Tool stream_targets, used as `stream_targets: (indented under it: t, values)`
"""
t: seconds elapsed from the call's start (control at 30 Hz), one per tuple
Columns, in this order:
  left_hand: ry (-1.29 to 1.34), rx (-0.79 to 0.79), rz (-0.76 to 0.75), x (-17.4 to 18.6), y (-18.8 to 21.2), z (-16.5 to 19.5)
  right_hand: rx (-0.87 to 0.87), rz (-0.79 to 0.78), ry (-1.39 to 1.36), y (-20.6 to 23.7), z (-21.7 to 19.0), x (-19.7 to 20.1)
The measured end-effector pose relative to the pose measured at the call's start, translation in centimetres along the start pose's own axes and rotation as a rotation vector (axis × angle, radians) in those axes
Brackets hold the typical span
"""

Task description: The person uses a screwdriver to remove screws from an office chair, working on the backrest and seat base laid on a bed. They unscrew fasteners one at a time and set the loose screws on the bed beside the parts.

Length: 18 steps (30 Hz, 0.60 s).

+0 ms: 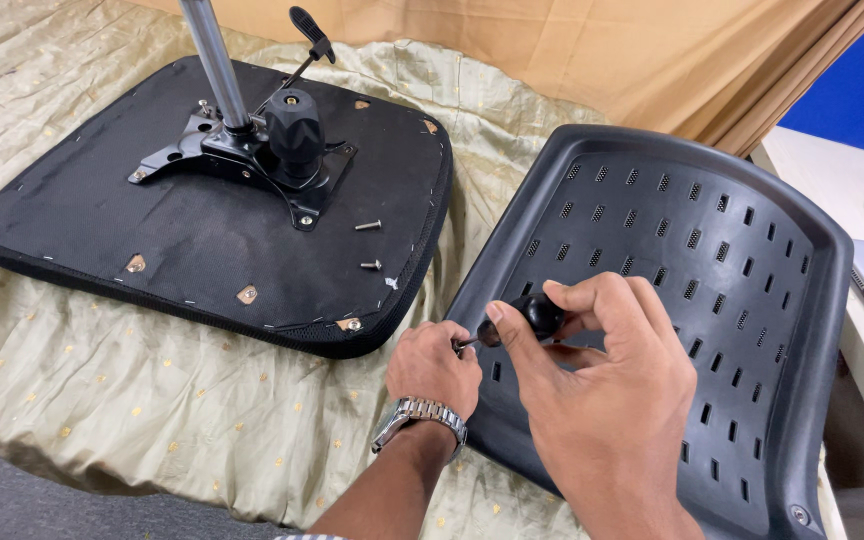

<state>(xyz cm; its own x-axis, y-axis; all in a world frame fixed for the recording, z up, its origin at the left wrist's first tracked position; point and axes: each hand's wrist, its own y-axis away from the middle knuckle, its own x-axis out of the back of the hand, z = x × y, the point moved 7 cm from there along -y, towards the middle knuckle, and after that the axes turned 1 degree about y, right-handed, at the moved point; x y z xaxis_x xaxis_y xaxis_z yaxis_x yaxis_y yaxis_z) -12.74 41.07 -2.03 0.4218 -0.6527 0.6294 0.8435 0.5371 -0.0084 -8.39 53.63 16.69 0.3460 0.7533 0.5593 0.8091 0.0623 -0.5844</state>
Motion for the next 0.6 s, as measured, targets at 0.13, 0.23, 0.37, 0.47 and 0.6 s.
stream_targets:
  t: [0.13,0.23,0.37,0.47,0.6]
  values:
    - [0.033,0.014,-0.005,0.1,0.2,0.0,-0.117,-0.102,-0.014,-0.3,0.6,-0.3]
    - [0.042,0.058,-0.038,-0.2,0.0,-0.1,-0.308,-0.236,-0.083,-0.1,1.6,-1.3]
    - [0.030,0.046,-0.042,0.1,-0.1,0.2,-0.242,-0.267,-0.231,-0.1,1.1,-1.5]
    - [0.039,0.064,-0.048,0.2,-0.1,0.2,-0.208,-0.279,-0.340,-0.5,1.2,-1.2]
    - [0.023,0.053,-0.033,0.2,0.1,0.2,-0.367,-0.317,-0.199,-0.6,2.6,-1.6]
